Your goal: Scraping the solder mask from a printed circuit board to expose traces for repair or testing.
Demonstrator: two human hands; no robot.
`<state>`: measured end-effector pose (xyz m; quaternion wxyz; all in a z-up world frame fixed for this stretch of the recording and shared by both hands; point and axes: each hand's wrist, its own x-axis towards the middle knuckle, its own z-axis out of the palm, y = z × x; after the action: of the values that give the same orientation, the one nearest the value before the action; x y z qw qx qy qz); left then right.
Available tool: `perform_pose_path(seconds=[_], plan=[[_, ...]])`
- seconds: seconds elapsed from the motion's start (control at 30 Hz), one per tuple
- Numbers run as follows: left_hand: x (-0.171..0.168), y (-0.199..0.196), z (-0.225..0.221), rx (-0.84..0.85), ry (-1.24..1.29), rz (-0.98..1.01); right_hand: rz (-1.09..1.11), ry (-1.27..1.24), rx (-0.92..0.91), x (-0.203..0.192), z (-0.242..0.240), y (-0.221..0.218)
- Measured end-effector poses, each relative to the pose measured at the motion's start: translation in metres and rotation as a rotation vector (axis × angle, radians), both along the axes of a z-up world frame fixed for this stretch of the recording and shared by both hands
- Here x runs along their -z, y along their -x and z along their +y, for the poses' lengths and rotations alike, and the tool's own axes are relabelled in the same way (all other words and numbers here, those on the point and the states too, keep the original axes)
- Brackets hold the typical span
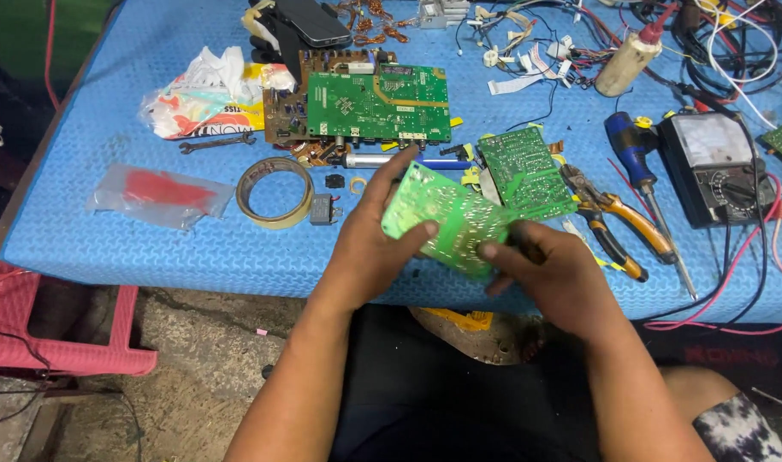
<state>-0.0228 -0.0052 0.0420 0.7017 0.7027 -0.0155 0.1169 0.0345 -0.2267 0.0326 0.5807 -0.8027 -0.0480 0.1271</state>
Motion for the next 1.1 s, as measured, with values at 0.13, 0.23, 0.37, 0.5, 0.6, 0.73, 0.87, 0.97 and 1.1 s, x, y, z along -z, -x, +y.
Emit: perform_pose_path(seconds=[0.13, 0.23, 0.37, 0.5, 0.6, 0.73, 0.87, 0.97, 1.1], plan=[[0.024, -0.006, 0.015, -0.104, 0.026, 0.167, -0.066, 0.400, -0.022, -0.031, -0.005, 0.005], [0.021, -0.007, 0.019, -0.089, 0.006, 0.168, -0.129, -0.207, 0.087, -0.002, -0.030, -0.011], [0.024, -0.020, 0.016, -0.090, -0.023, 0.121, -0.229, -0.305, 0.174, 0.007, -0.033, -0.016], [0.049, -0.045, 0.013, -0.131, 0.000, 0.051, -0.332, -0.483, 0.328, 0.020, -0.026, -0.025], [0.059, -0.058, 0.008, -0.150, 0.036, 0.029, -0.343, -0.416, 0.250, 0.043, -0.035, -0.033], [0.072, -0.061, 0.005, -0.118, 0.064, 0.074, -0.364, -0.267, 0.045, 0.054, -0.027, -0.026], [0.073, -0.056, 0.003, -0.082, 0.014, 0.063, -0.438, -0.084, -0.068, 0.029, -0.022, -0.013], [0.071, -0.056, 0.002, -0.072, -0.072, 0.046, -0.574, -0.163, -0.133, 0.033, -0.021, -0.019], [0.064, -0.058, 0.002, -0.051, -0.103, 0.045, -0.688, -0.106, -0.218, 0.020, -0.007, -0.022]])
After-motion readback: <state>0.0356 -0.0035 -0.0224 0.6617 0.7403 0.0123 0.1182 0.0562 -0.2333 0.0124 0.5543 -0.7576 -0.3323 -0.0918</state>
